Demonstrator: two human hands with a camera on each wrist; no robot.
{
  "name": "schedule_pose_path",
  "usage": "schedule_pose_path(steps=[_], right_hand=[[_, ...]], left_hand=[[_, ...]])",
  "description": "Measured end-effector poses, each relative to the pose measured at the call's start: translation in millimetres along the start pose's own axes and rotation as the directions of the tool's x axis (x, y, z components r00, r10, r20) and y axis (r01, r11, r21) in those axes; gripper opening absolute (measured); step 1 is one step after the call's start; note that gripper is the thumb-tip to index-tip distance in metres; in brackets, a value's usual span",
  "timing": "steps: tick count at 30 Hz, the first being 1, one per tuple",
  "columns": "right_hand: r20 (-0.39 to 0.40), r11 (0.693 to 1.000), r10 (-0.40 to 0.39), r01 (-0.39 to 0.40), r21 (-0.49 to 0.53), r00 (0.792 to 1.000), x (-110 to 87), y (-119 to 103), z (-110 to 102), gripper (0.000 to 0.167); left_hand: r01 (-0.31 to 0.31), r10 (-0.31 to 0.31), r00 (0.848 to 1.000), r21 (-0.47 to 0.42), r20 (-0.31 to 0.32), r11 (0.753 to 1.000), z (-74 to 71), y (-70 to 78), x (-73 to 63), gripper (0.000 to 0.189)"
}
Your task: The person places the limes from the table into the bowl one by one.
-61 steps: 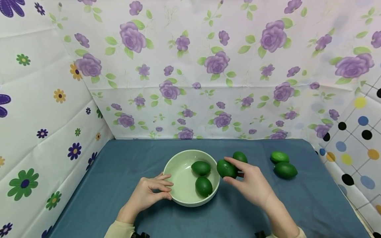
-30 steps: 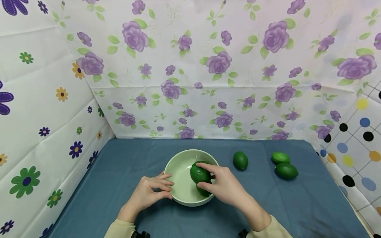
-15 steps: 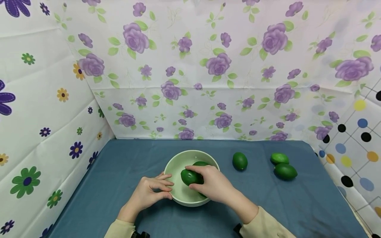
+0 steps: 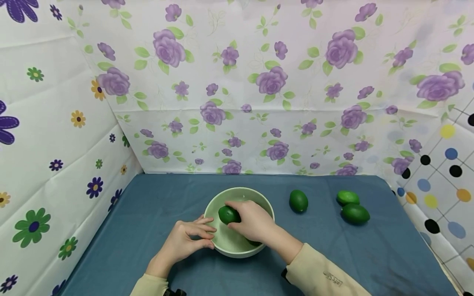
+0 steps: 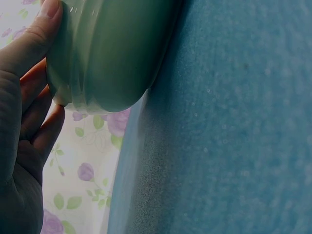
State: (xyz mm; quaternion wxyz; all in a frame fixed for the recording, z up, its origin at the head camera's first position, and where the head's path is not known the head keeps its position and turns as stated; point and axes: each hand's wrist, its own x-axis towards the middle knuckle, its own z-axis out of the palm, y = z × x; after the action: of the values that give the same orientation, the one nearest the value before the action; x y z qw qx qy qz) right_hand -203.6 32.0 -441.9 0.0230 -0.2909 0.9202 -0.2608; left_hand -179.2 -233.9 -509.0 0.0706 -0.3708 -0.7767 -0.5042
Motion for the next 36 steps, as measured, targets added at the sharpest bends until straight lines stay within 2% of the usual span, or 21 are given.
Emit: schedule_pose_path(steps=[9,18,21,27,36], right_hand=[[0.024,0.997,0.009,-0.007,-0.076,1.000,10.8,-1,10,0.060],[0.064,0.983,0.013,-0.001,-0.182,0.998,20.8,-8,16,0.058],[0.065,0.966,-0.001,0.018,-0.259,0.998,24.0,-8,20,0.058],[0.091,0.912,-0.012,0.048,-0.408,0.996,28.2,-8,27,0.060],[0.095,0.857,-0.033,0.078,-0.509,0.995,33.1,-11,29,0.053]], left_hand=[[0.016,-0.015,1.000,-0.006,0.004,1.000,-0.5,2.8,0.7,0.016],[-0.025,0.025,1.000,-0.006,-0.005,1.000,-0.2,3.2,1.0,0.016],[-0.031,0.031,0.999,-0.002,-0.006,1.000,-0.1,3.3,1.3,0.016],[-0.027,0.027,1.000,-0.008,-0.003,1.000,0.1,3.5,1.5,0.017],[-0.037,0.037,0.999,-0.009,-0.007,0.999,0.5,4.4,2.0,0.016]])
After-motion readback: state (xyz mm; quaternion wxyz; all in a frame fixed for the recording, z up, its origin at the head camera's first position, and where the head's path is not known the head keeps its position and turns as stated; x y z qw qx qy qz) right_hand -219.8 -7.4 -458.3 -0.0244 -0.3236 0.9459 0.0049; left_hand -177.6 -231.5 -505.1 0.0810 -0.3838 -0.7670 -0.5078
